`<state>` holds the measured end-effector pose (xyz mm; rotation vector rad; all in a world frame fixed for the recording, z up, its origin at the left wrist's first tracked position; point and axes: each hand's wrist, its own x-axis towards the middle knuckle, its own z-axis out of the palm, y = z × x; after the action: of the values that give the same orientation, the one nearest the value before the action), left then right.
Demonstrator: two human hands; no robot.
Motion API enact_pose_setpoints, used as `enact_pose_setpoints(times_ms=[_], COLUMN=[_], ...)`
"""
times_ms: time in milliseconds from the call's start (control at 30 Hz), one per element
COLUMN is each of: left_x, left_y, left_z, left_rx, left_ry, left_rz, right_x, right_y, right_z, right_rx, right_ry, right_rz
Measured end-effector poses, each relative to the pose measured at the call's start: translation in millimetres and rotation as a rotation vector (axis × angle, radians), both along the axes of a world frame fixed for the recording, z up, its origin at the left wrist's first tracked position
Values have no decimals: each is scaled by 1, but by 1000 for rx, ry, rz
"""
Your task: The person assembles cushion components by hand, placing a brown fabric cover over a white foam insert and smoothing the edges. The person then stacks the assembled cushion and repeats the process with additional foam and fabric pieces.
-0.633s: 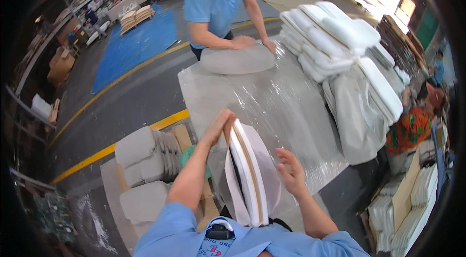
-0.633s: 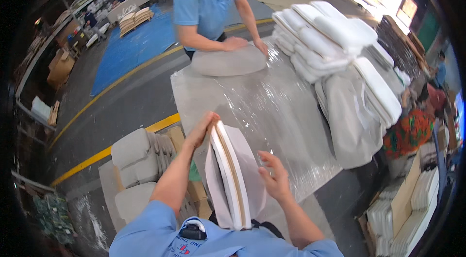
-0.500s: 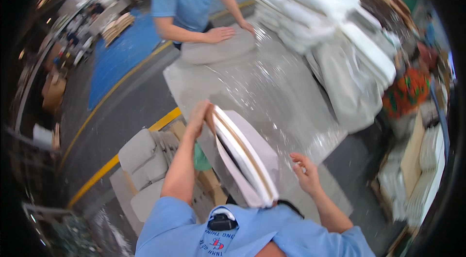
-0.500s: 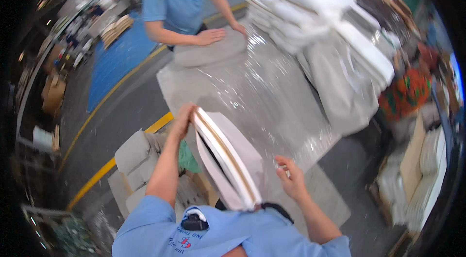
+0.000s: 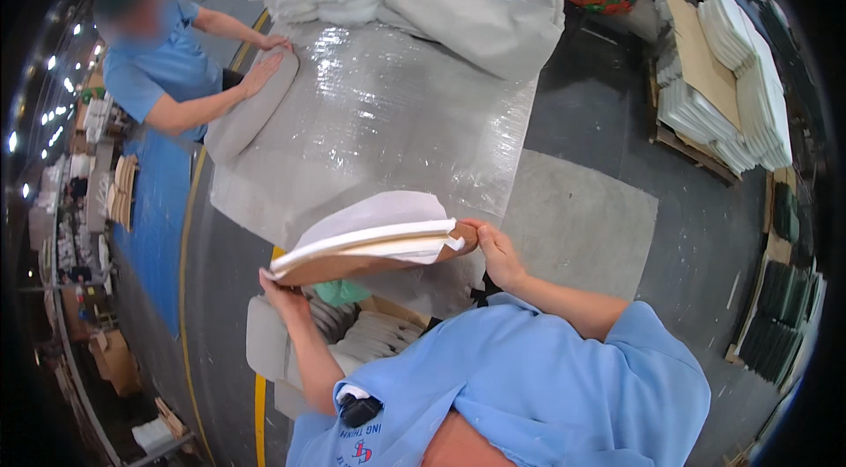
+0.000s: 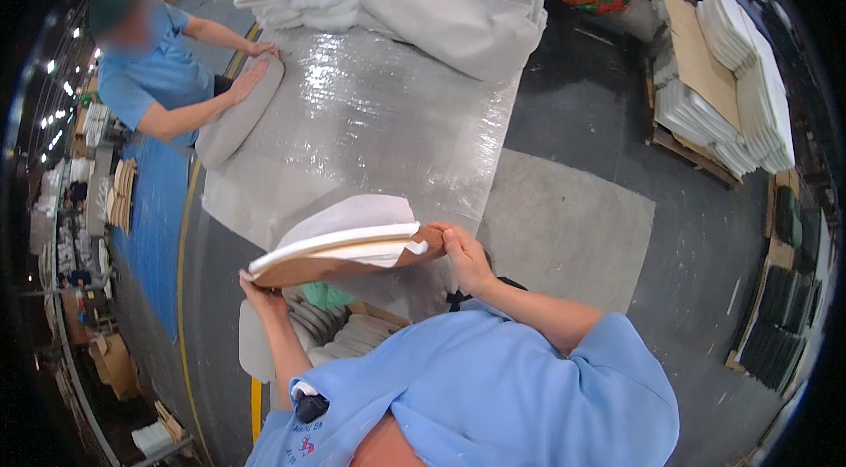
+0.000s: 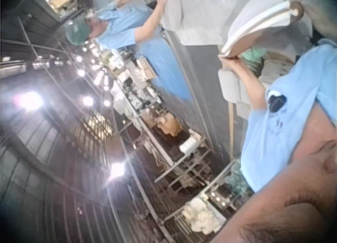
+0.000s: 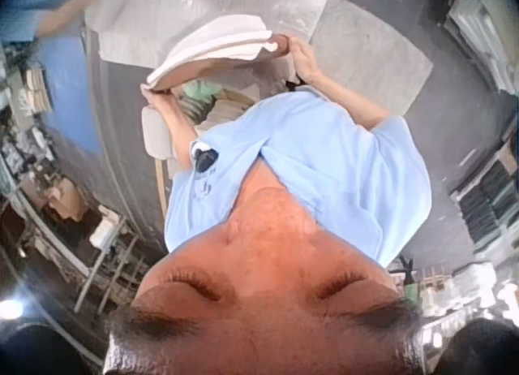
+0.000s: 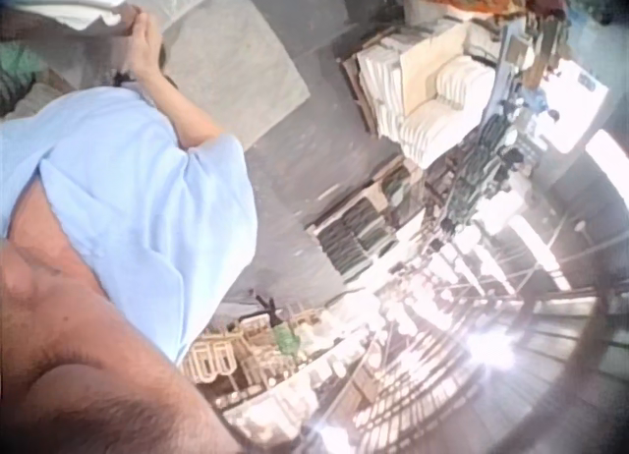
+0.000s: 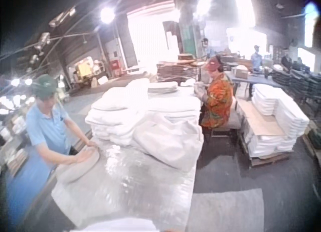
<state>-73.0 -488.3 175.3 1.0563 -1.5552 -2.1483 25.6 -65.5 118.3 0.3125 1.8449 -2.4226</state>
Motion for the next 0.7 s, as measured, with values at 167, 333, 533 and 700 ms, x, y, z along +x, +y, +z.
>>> enact_pose_setpoints(times_ms=[167,333,533,700], left_x=[49,91,117,93], left_y=[-30,-10,57,133], left_z=[6,6,-4,55], left_rx=[103,165,-167,-160], left_ry=[53,267,123,251], left_rz=[-232,-583,-930,-1440], right_x=[-21,-76,-153,-166], right_y=[-23,-7,50,67], right_z=[-3,7,22,30], right_rx=[-34,-130,-155,-200], right_ry=[57,-8,156,54], right_rz=[-218,-530,-672,-617])
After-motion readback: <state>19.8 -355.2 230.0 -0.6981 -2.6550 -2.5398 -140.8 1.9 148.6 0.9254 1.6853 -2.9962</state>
